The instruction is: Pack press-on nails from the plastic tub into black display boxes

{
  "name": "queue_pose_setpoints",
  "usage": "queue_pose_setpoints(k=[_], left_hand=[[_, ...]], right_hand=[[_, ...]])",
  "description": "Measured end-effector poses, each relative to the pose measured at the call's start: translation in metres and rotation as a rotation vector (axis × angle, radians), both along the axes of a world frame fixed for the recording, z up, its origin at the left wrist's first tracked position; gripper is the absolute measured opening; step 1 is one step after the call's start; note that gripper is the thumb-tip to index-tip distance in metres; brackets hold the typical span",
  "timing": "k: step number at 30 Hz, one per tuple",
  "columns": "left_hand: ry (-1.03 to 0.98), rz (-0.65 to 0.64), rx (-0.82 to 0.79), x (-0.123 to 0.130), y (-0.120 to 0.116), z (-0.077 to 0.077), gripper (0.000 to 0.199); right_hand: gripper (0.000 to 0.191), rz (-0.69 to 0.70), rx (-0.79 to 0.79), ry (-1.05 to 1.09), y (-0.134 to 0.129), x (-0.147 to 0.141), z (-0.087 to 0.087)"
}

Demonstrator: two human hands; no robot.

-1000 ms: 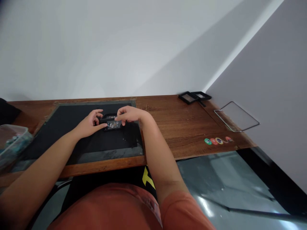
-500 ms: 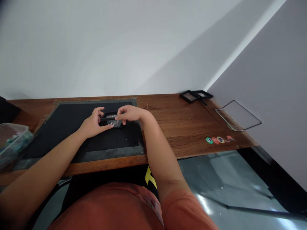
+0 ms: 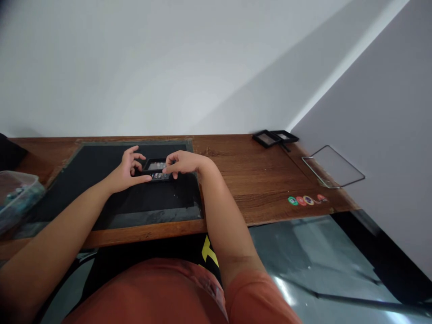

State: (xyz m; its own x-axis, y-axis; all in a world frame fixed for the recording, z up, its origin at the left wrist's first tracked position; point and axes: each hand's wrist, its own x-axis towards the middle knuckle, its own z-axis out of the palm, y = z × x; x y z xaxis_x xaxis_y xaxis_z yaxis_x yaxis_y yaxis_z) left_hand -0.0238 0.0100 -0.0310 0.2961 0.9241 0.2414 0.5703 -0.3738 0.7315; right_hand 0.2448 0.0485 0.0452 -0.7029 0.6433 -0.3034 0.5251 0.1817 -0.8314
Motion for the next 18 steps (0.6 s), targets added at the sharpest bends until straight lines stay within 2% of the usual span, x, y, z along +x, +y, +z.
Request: queue_pose_setpoints(k=[5, 8, 12, 18], left_hand=[[-0.001, -0.084, -0.053, -0.003, 0.001, 0.001, 0.112], [0.066, -0.044, -0.068, 0.003, -0.003, 0.008, 0.109], [0.170, 0.008, -0.073, 0.010, -0.007, 0.015, 0.114], [0.181, 0.023, -0.095, 0.011, -0.007, 0.016, 0.112]], right_hand=[[0.023, 0.115, 0.012, -0.119, 0.003, 0.001, -0.002], [0.022, 0.163, 0.042, -0.173, 0.004, 0.000, -0.004], [0.022, 0.160, 0.038, -0.213, 0.003, -0.003, -0.005], [0.022, 0.150, 0.039, -0.203, 0.001, -0.005, -0.006]])
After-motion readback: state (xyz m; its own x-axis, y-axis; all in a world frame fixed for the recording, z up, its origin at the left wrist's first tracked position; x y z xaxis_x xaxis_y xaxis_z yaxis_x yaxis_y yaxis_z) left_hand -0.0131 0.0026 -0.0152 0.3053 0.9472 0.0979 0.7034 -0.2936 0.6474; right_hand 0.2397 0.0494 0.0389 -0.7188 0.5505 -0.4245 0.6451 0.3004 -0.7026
